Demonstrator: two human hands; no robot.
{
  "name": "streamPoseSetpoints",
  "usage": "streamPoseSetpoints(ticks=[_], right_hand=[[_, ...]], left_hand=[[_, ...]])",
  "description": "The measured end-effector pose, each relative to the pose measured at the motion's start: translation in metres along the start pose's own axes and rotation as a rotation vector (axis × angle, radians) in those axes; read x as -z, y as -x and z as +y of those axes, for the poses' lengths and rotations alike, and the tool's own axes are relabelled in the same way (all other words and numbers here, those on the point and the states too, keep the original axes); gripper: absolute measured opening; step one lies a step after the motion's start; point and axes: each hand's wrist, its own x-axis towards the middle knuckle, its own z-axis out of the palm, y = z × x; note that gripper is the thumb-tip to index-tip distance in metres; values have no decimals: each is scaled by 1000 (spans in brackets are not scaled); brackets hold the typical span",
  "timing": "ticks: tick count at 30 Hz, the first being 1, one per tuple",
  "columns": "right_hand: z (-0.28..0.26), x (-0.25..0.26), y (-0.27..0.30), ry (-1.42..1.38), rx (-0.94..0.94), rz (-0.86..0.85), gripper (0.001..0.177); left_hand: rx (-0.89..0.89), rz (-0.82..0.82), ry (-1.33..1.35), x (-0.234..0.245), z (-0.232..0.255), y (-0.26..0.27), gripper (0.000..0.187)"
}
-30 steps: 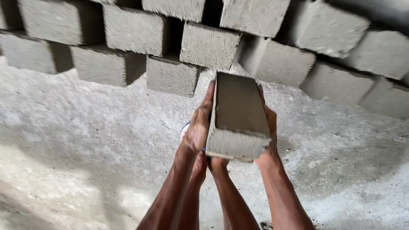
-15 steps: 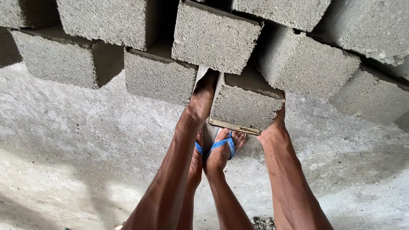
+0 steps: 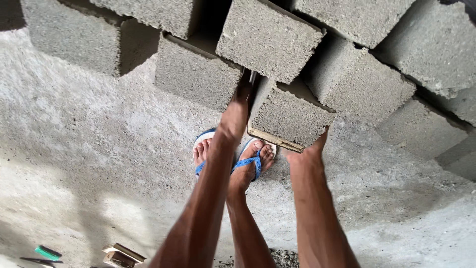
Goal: The person scoops cement into a metal mold, levels it with a trowel, and compacts it using a wooden block and a hammer. They then remove excess cement, flip the mold, and release the formed brick onto a stack.
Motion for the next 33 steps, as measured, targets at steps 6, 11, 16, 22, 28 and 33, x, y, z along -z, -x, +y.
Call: streamPoseSetpoints(ticks=[6, 11, 16, 22, 28, 33], right_hand=[[25, -2, 15, 81, 30, 99, 37], [47, 0, 81, 169, 25, 280, 25], [39, 6, 270, 107, -6, 253, 27], [13, -17, 457, 636, 137, 105, 41], [10, -86, 609, 1145, 479, -183, 59], [59, -104, 657, 1082, 511, -349, 46]], left_hand=[[-446, 397, -512, -12, -52, -2, 33], [-396, 331, -426, -12, -49, 50, 39], [268, 226, 328, -21, 128, 302, 55], [127, 137, 456, -18, 177, 487, 60], [-336, 463, 485, 21, 149, 567, 41], [-415, 744, 512, 34, 145, 690, 42]])
